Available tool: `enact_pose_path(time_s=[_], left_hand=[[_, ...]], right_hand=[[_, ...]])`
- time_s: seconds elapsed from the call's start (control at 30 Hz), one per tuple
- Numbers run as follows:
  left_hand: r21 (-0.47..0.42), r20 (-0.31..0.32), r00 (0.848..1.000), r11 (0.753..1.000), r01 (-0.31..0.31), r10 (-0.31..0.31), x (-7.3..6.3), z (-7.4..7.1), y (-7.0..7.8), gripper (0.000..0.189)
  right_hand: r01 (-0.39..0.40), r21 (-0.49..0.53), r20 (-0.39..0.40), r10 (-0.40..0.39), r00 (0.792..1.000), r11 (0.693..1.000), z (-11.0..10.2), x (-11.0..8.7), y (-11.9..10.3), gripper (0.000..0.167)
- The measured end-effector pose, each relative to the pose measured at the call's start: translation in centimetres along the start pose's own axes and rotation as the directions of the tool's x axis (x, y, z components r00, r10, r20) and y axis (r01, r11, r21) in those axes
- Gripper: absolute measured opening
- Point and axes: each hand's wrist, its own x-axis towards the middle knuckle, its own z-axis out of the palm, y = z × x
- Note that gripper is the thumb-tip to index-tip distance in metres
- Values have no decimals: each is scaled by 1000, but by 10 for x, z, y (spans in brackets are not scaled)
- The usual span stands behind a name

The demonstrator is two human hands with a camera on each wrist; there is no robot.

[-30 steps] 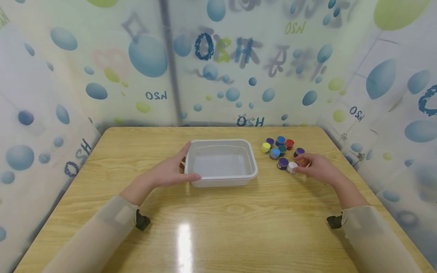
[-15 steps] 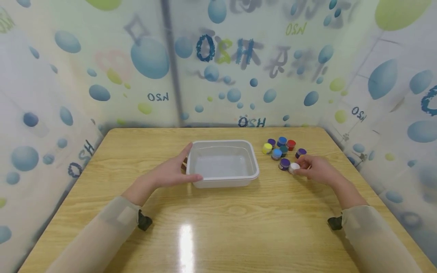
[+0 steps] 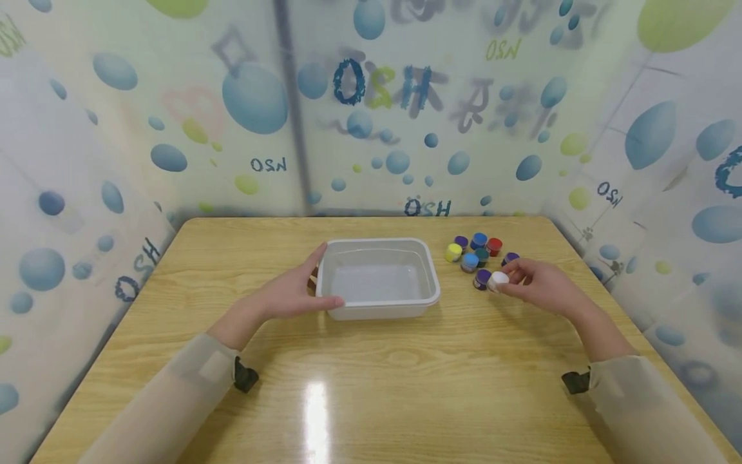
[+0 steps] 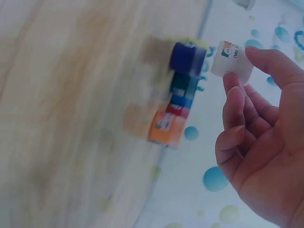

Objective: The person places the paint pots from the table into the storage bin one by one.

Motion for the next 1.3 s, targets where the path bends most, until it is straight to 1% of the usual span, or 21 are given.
enact_pose_path(time_s=[0.17,0.33,0.57,0.73,1.1,1.3], left_hand=[[5,0,1000,1000,1,-1,0,-2,2,132],[1,0,1000,1000,-4,4,0,-2,2,131],[3,5,1000,1000,-6,6,1,-2,4,131],[6,2,1000,1000,-9,9,2,0,3,131],[-1,0,1000,1000,0,0,-1,0,2,131],[2,1,1000,1000,0,0,-1,0,2,131]], right_hand=[[43,-3,-31,-44,999,999,-1,1,-20,43],[81,2,-41,-81,996,997,-2,3,-43,41],[112,29,-21,-112,993,993,-1,11,-70,39],[139,48,-28,-138,990,989,2,19,-87,39],[204,80,-20,-203,979,976,16,42,-128,34],[234,102,11,-237,971,967,30,54,-144,34]])
